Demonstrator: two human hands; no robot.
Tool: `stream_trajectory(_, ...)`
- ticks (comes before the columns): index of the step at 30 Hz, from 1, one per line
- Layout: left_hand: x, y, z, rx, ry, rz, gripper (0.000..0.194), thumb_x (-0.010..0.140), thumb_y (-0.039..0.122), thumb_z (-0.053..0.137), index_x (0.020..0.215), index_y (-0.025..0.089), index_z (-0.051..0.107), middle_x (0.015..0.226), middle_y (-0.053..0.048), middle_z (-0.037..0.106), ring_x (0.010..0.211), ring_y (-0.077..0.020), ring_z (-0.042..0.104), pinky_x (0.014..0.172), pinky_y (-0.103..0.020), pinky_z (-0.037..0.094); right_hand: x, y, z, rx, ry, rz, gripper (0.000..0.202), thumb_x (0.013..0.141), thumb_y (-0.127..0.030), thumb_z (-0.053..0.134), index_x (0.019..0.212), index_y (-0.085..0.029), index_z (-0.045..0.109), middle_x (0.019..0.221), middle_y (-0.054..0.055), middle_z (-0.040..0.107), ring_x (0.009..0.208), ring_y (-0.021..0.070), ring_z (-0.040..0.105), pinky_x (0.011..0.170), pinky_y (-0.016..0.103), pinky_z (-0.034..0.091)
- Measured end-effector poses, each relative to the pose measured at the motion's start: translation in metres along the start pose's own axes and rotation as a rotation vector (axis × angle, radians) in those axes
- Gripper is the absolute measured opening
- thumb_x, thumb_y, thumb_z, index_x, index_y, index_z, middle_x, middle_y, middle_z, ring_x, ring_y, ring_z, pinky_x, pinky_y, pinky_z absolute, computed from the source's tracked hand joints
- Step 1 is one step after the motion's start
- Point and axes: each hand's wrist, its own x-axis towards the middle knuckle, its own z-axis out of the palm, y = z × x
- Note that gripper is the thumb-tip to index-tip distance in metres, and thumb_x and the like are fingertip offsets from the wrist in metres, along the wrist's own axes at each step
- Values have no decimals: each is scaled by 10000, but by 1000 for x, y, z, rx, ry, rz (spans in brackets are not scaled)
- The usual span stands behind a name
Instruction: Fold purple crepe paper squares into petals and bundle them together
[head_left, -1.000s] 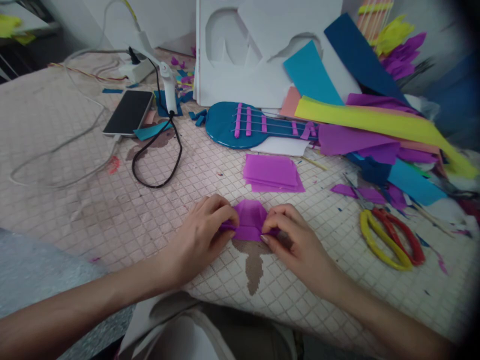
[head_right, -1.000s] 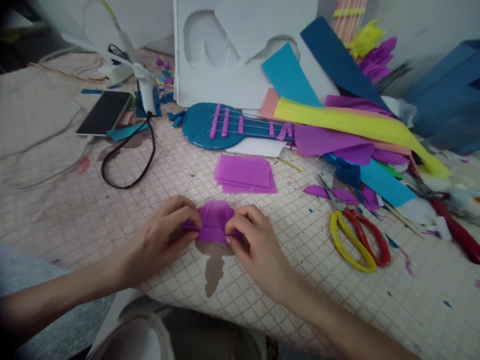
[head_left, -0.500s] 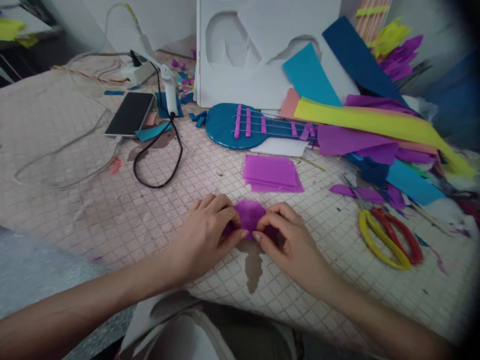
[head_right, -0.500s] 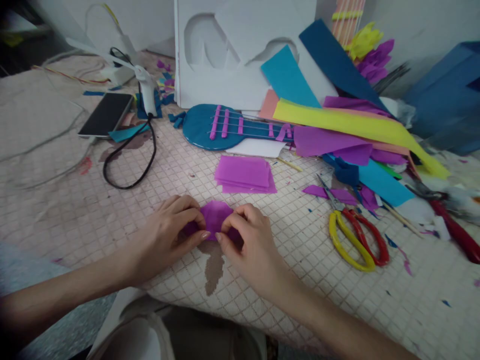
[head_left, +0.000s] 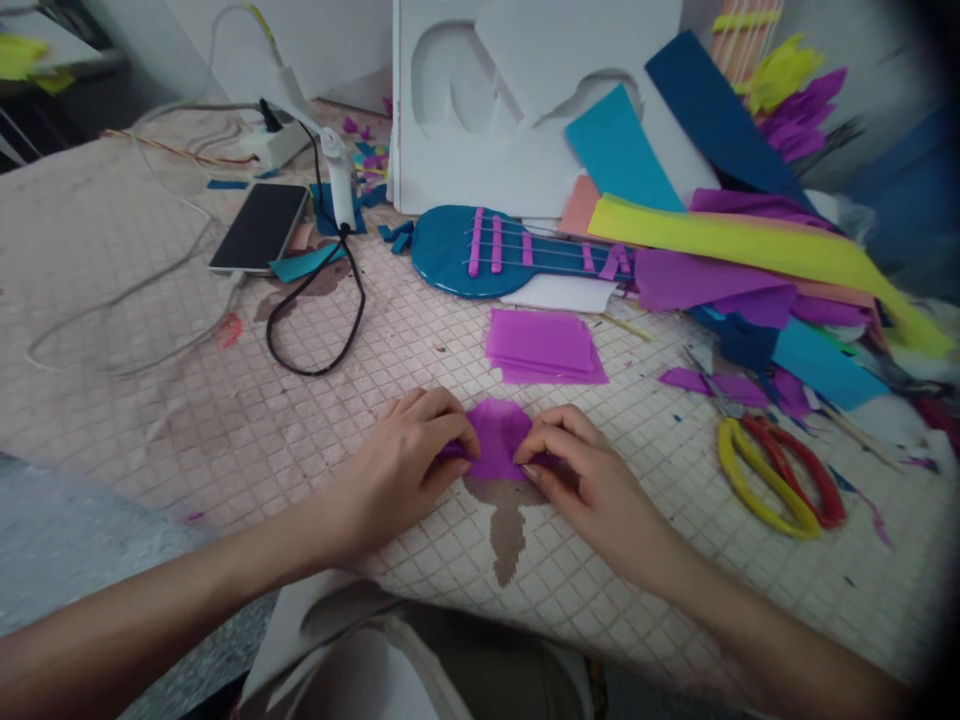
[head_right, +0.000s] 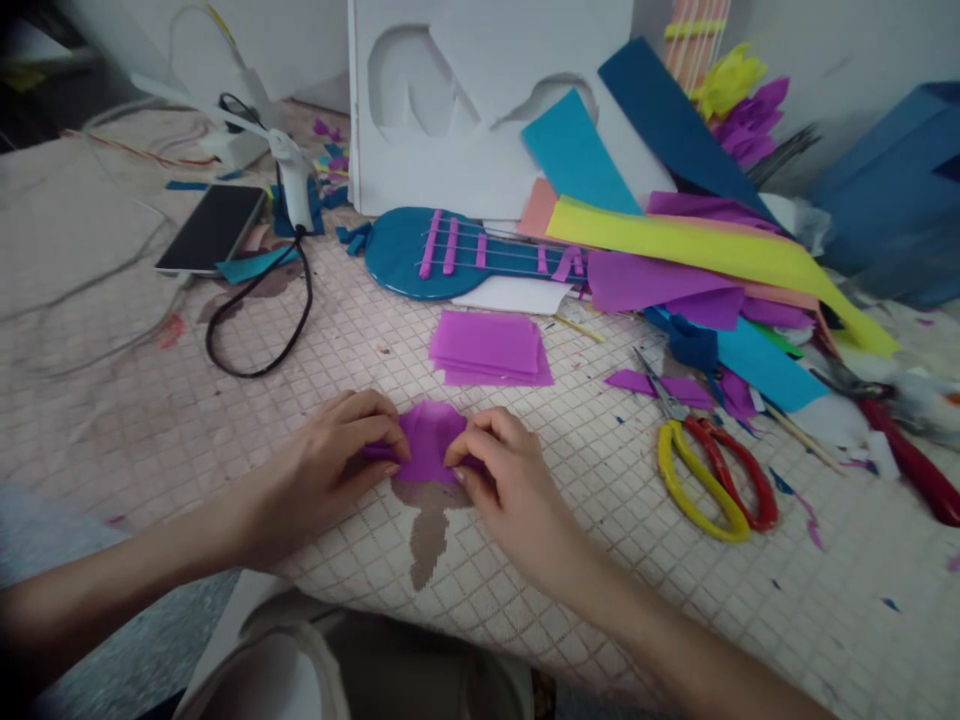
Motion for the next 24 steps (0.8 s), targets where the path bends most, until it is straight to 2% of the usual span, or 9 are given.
stream_trajectory(5, -1, -3, -4, -47, -37, 9, 160, 849, 55, 536, 895, 192, 606, 984, -19, 542, 949, -170, 497, 855, -345, 411, -1, 3, -5, 17, -52, -35, 275, 837, -10, 451, 909, -241, 582, 1015, 33, 491, 974, 181, 500, 825, 361, 441)
stream_trajectory(9, -1, -2, -4, -51, -19, 14, 167, 839, 54, 529, 896, 188, 612, 994, -31, 542, 949, -179, 497, 856, -357, 419, -2, 3, -6, 60, -32, -50, 242, 839, -44, 470, 940, -245, 559, 1012, 37, 504, 949, 185, 508, 800, 355, 457)
stream_trajectory(14, -1, 2, -3, -126, 36, 1, 182, 815, 27, 517, 863, 181, 601, 945, -23, 551, 909, -158, 517, 821, -326, 436, -4, 5, -5, 190, 125, -31, 128, 883, -137, 465, 949, -239, 504, 926, 20, 524, 830, 157, 528, 727, 314, 463)
stream_trajectory(18, -1, 4, -5, -200, 88, -16, 148, 841, 61, 505, 875, 178, 588, 946, -26, 553, 898, -147, 530, 766, -290, 453, -5, 6, -8, 160, 265, -103, 129, 878, -143, 480, 950, -239, 528, 937, 21, 529, 877, 161, 530, 755, 313, 452)
stream_trajectory(21, 1, 0, -9, -183, 131, -11, 131, 840, 85, 523, 914, 178, 580, 958, -28, 561, 878, -140, 538, 745, -278, 458, -2, 6, -15, 74, 283, -105, 130, 872, -147, 493, 946, -238, 550, 946, 21, 541, 860, 158, 532, 746, 311, 449)
stream_trajectory(24, 11, -7, -15, -126, 142, 11, 153, 829, 110, 543, 964, 173, 577, 952, -33, 582, 833, -137, 547, 720, -275, 463, 5, 8, -22, -15, 241, -67, 114, 869, -165, 503, 938, -230, 566, 955, 28, 559, 820, 155, 542, 698, 299, 457)
